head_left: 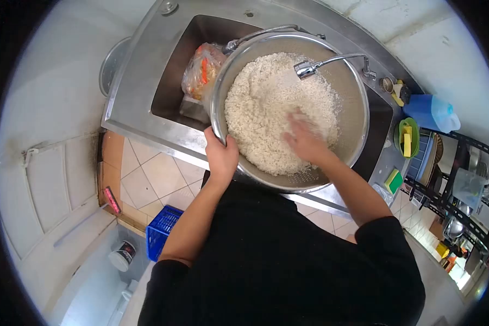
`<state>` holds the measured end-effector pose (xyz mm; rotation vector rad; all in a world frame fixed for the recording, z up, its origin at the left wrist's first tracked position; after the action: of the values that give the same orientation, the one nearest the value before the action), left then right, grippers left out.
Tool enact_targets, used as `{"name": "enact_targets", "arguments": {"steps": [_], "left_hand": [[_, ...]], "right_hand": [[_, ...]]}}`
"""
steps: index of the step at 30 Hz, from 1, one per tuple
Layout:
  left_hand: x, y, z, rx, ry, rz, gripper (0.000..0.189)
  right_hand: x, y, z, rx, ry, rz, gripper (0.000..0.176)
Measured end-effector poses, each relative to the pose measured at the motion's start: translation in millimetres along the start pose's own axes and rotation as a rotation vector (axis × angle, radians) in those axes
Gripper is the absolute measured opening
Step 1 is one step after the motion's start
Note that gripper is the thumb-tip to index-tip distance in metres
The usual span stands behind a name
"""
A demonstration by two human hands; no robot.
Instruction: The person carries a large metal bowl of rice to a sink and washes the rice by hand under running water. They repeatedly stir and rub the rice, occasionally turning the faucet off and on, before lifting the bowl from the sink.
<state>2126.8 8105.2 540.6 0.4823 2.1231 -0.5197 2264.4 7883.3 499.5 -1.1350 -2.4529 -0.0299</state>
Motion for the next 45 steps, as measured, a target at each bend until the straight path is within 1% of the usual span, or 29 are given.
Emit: {"name": "enact_targets", "arguments": {"steps": [1, 2, 4, 5, 7, 11, 13, 15, 17, 19, 21, 22, 23, 25, 26, 28, 29, 31, 32, 33, 34, 35, 37, 38, 39, 41, 42, 44, 45], "left_hand": [[3, 2, -2, 0.004, -0.002, 0.002, 0.039], [7, 4, 0, 0.039, -0.009, 0.019, 0.039], [7, 5, 1, 0.116, 0.048, 0.023, 0.042], [7, 5, 0, 0.121, 0.047, 0.021, 0.042], [7, 5, 1, 0.162, 0.071, 0.055, 0.045], [11, 12, 3, 0.191, 0.134, -0.014, 0.045], [9, 13, 2, 0.152, 0.115, 0.100, 0.045], [14, 4, 1, 0.126, 0.136, 0.081, 0.044], [21, -3, -4, 0.025, 0.119, 0.031, 0.043], [28, -7, -11, 0.031, 0.096, 0.008, 0.041], [33, -4, -15, 0.135, 0.090, -0.051, 0.039], [30, 0, -19, 0.170, 0.043, -0.044, 0.044], [32, 9, -19, 0.173, 0.043, -0.033, 0.044], [37, 30, -11, 0.237, -0.162, -0.002, 0.051], [35, 52, -5, 0.240, -0.195, 0.028, 0.053], [-5, 98, 5, 0.223, -0.159, 0.161, 0.053], [-18, 123, 18, 0.224, -0.145, 0.211, 0.055], [-33, 147, 30, 0.249, -0.125, 0.263, 0.058], [-44, 150, 35, 0.333, -0.056, 0.381, 0.060], [-52, 151, 42, 0.410, 0.011, 0.501, 0.063], [-52, 154, 44, 0.416, 0.016, 0.502, 0.063], [-52, 152, 41, 0.411, -0.015, 0.526, 0.062], [-51, 146, 36, 0.405, -0.028, 0.538, 0.061], [-54, 144, 34, 0.397, -0.004, 0.506, 0.061], [-54, 145, 34, 0.391, 0.021, 0.477, 0.060], [-49, 145, 32, 0.375, 0.067, 0.488, 0.060], [-47, 143, 32, 0.357, 0.093, 0.499, 0.060], [-42, 140, 32, 0.347, 0.060, 0.494, 0.060], [-40, 140, 30, 0.320, 0.017, 0.488, 0.060]], "right_hand": [[-23, -13, 1, 0.151, -0.002, 0.305, 0.067], [-45, -17, 13, 0.149, -0.003, 0.309, 0.067], [-100, -14, 52, 0.049, 0.112, 0.482, 0.079], [-101, 1, 54, 0.050, 0.110, 0.486, 0.079], [-102, 40, 48, -0.135, 0.126, 0.596, 0.093], [-85, 116, 40, -0.204, 0.270, 0.542, 0.103], [-65, 137, 57, -0.040, 0.272, 0.451, 0.103], [-42, 129, 57, 0.016, 0.292, 0.409, 0.100], [-25, 112, 39, 0.050, 0.312, 0.374, 0.097], [0, 85, 27, 0.246, 0.246, 0.205, 0.090], [-1, 53, 15, 0.215, 0.188, 0.140, 0.087], [-2, 37, 9, 0.189, 0.129, 0.071, 0.084], [-5, 22, 6, 0.178, 0.130, 0.075, 0.084], [-28, -12, 5, 0.209, 0.048, 0.336, 0.083], [-35, -19, 10, 0.206, 0.047, 0.343, 0.083], [-62, -38, 30, 0.121, 0.186, 0.699, 0.086], [-64, -35, 40, 0.117, 0.190, 0.713, 0.086], [-71, -18, 32, -0.326, 0.080, 0.652, 0.085], [-75, -7, 36, -0.325, 0.079, 0.664, 0.085], [-76, 12, 29, -0.494, 0.063, 0.573, 0.083], [-76, 28, 24, -0.659, 0.050, 0.481, 0.082], [-77, 46, 26, -0.658, 0.056, 0.488, 0.082], [-76, 81, 35, -0.738, 0.773, 0.389, 0.077], [-98, 96, 77, -0.742, 0.704, 0.464, 0.068], [-88, 113, 74, -0.736, 0.718, 0.471, 0.068], [-46, 144, 63, -0.694, 0.722, 0.189, 0.059], [-44, 147, 68, -0.694, 0.729, 0.212, 0.059], [-33, 154, 67, -0.592, 0.602, 0.120, 0.066], [-24, 152, 48, -0.595, 0.597, 0.130, 0.066]]}}
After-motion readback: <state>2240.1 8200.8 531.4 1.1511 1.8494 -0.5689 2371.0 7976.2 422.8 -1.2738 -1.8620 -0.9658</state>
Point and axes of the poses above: each hand's wrist, its own y-axis towards the middle knuckle, its own z-axis out of the palm, x = y × z, the point moved 6 cm from there along y, towards the middle knuckle, and after that the axes turned 11 degrees about -x, right-handed, at the moved point
